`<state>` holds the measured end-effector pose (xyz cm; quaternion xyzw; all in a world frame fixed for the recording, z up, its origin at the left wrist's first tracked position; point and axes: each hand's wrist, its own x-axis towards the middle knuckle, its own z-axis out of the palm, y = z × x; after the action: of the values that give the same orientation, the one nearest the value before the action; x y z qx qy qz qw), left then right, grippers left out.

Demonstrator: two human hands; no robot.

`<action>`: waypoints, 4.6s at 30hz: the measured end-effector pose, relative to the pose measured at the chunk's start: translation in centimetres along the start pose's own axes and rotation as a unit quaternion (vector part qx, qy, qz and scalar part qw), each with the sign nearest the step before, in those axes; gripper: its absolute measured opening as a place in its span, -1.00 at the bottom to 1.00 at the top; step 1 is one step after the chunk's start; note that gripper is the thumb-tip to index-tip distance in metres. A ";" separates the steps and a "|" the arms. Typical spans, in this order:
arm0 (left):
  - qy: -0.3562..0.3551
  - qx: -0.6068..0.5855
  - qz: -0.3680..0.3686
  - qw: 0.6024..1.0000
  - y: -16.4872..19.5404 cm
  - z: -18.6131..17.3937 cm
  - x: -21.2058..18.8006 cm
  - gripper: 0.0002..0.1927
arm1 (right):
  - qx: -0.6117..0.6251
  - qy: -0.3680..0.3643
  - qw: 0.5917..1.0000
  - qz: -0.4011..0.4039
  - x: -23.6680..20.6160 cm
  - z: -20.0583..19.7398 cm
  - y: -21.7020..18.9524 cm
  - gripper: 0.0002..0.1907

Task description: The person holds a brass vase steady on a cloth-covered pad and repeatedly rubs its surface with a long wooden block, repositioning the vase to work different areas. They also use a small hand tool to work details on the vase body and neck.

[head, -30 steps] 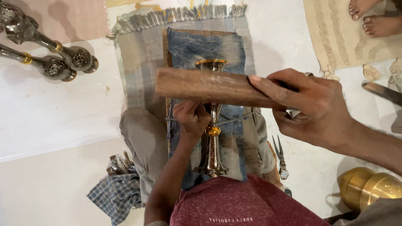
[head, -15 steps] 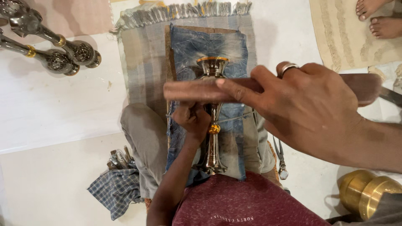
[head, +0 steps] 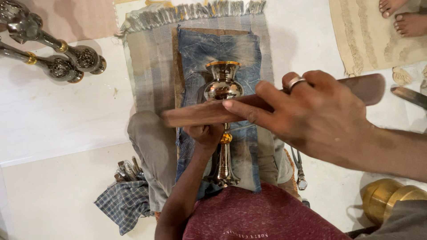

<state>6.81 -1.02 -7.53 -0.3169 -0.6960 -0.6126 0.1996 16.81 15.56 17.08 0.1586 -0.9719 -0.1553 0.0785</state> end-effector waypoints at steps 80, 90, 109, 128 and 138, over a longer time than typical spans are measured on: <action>0.016 -0.004 -0.053 0.998 -0.5 0.5 -0.1 -0.86 | 0.047 -0.044 0.997 0.054 0.7 -0.2 0.7 -0.09; 0.044 -0.005 -0.061 0.997 -0.1 0.7 -0.4 -0.74 | 0.051 -0.122 0.991 0.017 2.2 -0.9 1.1 -0.07; 0.029 -0.038 -0.077 0.996 1.2 -0.2 0.5 -0.79 | 0.184 -0.111 0.967 0.140 0.3 0.9 0.4 -0.09; -0.026 0.028 0.009 0.999 -0.3 -0.9 -0.2 -0.85 | 0.159 0.055 0.984 0.060 0.2 1.5 -0.9 -0.12; -0.158 0.073 0.077 0.982 0.3 -2.4 1.8 -0.81 | 0.225 0.098 0.956 0.158 -5.9 6.6 -1.5 -0.24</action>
<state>5.44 -2.94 -5.67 -0.4470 -0.7352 -0.4850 0.1562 21.42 17.94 9.81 0.0308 -0.9818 0.0983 0.1595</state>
